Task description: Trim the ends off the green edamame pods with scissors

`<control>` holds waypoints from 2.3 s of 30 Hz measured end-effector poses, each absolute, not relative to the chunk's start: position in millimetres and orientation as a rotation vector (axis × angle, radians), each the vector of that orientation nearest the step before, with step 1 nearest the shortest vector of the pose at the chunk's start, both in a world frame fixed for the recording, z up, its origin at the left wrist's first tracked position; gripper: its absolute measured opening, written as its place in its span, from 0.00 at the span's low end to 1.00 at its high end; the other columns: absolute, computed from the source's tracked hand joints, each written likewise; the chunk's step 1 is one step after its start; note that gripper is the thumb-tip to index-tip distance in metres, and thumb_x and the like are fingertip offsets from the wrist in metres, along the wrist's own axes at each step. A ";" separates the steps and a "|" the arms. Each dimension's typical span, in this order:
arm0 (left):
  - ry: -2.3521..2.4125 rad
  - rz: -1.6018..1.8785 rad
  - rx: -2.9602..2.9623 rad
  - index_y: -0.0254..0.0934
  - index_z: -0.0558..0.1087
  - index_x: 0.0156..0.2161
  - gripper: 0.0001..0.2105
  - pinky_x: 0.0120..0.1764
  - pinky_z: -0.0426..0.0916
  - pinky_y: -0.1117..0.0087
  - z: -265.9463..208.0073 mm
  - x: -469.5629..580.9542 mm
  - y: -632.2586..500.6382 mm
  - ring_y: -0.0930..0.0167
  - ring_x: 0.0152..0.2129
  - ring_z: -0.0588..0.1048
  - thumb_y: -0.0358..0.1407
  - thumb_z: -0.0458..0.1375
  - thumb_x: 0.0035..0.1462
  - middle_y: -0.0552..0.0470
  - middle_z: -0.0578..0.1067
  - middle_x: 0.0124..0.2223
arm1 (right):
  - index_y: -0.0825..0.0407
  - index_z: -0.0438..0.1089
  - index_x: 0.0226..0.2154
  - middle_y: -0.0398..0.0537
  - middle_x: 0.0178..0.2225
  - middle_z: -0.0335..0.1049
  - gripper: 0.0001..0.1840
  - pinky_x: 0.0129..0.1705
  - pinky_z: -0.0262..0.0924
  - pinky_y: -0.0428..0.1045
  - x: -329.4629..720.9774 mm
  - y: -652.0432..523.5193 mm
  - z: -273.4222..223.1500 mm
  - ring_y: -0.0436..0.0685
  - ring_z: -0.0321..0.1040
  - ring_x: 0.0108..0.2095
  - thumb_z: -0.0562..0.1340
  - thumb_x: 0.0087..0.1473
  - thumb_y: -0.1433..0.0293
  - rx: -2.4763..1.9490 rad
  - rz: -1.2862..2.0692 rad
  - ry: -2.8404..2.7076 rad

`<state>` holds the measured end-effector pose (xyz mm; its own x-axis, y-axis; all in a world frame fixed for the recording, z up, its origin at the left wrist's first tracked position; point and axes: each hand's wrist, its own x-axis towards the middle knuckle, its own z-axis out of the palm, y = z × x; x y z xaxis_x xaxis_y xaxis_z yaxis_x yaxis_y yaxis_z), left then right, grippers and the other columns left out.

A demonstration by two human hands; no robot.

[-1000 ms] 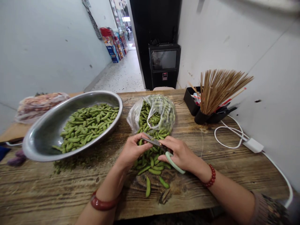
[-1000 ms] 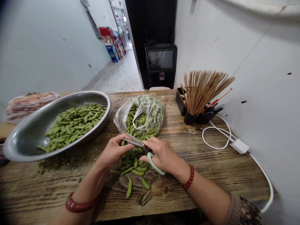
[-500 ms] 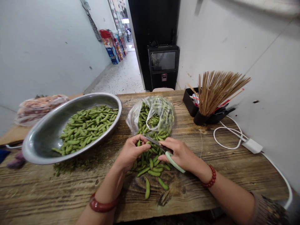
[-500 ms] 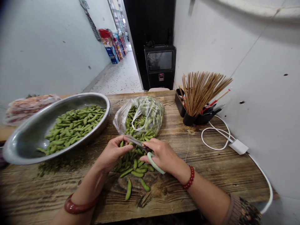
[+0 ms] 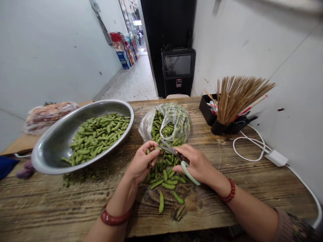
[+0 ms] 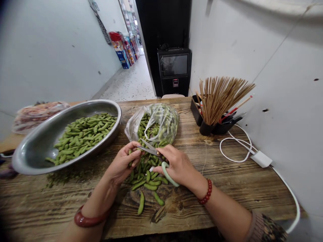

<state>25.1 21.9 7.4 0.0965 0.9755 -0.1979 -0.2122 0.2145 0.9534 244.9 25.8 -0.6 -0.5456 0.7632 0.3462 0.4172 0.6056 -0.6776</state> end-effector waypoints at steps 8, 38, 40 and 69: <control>1.078 1.084 0.959 0.34 0.71 0.37 0.12 0.17 0.49 0.81 6.5 27.3 20.5 0.84 0.13 0.58 0.36 0.66 0.47 0.58 0.70 0.25 | 0.51 0.61 0.56 0.53 0.42 0.67 0.32 0.42 0.65 0.53 244.0 24.0 0.4 0.59 0.67 0.41 0.66 0.51 0.61 -0.912 0.639 -2.281; 1.073 1.125 0.900 0.34 0.75 0.34 0.11 0.16 0.51 0.83 10.6 36.3 18.4 0.84 0.12 0.59 0.35 0.68 0.44 0.56 0.73 0.22 | 0.50 0.60 0.56 0.54 0.42 0.67 0.32 0.43 0.66 0.54 244.5 25.8 -5.5 0.60 0.68 0.42 0.67 0.51 0.61 -0.882 0.581 -2.256; 1.074 1.133 0.901 0.34 0.75 0.33 0.10 0.16 0.51 0.83 10.5 36.6 18.5 0.84 0.12 0.60 0.35 0.68 0.44 0.57 0.72 0.21 | 0.50 0.60 0.56 0.54 0.42 0.67 0.32 0.44 0.66 0.54 244.7 25.8 -4.9 0.60 0.67 0.42 0.67 0.51 0.61 -0.884 0.578 -2.259; 1.025 1.035 0.977 0.32 0.71 0.32 0.09 0.15 0.49 0.82 21.5 15.4 23.6 0.83 0.14 0.59 0.37 0.62 0.52 0.54 0.71 0.28 | 0.53 0.69 0.47 0.50 0.37 0.69 0.22 0.37 0.63 0.48 247.1 35.1 -11.3 0.55 0.68 0.35 0.67 0.51 0.64 -0.931 0.679 -2.091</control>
<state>15.4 23.6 21.5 0.1841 0.9652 -0.1858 -0.1952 0.2211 0.9555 247.1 35.1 -11.3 -0.4664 0.7850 0.4076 0.3956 0.5973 -0.6977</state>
